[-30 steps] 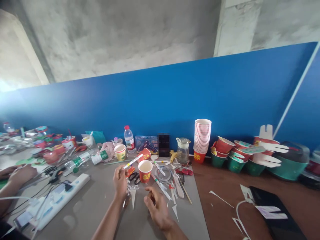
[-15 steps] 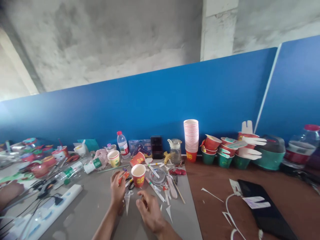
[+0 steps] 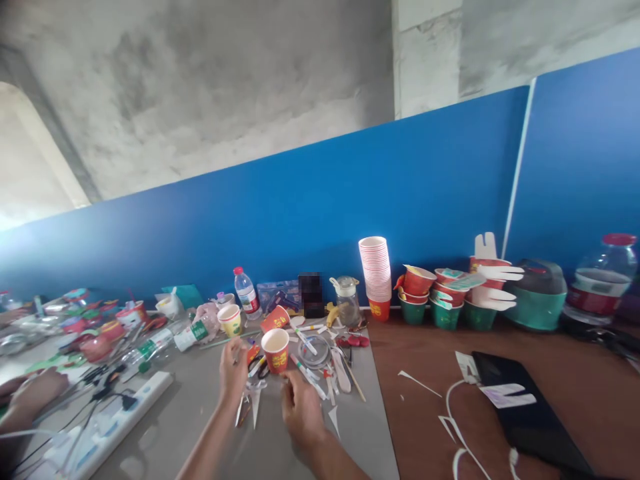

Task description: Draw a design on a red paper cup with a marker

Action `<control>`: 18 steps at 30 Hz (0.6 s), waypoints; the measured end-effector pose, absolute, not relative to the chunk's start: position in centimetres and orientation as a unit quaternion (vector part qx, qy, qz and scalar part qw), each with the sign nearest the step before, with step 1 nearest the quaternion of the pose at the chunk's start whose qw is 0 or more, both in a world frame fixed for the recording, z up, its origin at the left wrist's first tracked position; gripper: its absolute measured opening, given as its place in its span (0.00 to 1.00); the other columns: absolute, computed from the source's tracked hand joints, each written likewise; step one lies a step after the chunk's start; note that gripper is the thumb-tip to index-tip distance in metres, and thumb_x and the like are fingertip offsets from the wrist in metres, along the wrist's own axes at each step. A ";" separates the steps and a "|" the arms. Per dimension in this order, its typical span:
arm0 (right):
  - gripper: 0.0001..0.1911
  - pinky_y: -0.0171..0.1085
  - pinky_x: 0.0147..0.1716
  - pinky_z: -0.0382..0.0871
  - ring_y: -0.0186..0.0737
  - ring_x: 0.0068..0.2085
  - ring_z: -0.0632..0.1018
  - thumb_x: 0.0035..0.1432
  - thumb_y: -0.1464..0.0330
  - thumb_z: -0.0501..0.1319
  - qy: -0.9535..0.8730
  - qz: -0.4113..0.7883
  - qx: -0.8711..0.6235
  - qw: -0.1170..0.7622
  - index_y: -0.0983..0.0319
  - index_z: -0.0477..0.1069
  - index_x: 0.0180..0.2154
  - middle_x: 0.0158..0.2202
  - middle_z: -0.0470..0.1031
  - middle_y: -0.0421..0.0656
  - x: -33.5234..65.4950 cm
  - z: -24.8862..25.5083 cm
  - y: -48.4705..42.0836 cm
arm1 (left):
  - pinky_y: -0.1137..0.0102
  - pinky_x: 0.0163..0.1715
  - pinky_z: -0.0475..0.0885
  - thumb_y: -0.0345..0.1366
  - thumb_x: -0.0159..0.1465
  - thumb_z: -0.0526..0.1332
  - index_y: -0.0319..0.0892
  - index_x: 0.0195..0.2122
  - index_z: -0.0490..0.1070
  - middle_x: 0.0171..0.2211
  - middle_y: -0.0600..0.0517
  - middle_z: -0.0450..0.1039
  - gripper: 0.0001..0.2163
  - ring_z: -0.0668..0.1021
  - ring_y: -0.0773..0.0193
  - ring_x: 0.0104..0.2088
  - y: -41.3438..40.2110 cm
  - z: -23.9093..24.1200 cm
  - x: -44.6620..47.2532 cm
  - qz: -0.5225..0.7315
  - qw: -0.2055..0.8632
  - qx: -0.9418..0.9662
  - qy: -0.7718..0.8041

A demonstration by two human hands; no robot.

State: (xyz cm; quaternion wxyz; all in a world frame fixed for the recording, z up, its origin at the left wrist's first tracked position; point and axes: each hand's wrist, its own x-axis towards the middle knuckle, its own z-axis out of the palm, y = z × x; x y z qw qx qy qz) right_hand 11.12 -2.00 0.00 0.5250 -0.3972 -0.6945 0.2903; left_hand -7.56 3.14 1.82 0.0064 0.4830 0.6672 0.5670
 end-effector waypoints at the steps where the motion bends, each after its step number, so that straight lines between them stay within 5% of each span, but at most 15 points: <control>1: 0.14 0.33 0.32 0.66 0.40 0.32 0.76 0.56 0.71 0.50 -0.694 0.292 -0.399 0.524 0.64 0.70 0.40 0.32 0.76 0.46 11.1 -0.2 -2.0 | 0.59 0.46 0.68 0.41 0.58 0.51 0.41 0.42 0.64 0.42 0.44 0.71 0.14 0.73 0.54 0.45 3.3 2.0 -7.6 0.561 0.011 0.492 0.666; 18: 0.14 0.32 0.29 0.64 0.39 0.30 0.75 0.57 0.71 0.48 -0.698 0.293 -0.423 0.498 0.64 0.71 0.39 0.29 0.75 0.45 11.1 -0.5 -1.7 | 0.62 0.46 0.66 0.35 0.55 0.56 0.40 0.39 0.68 0.42 0.45 0.73 0.11 0.73 0.56 0.46 10.5 3.6 -9.0 0.403 0.021 0.615 0.677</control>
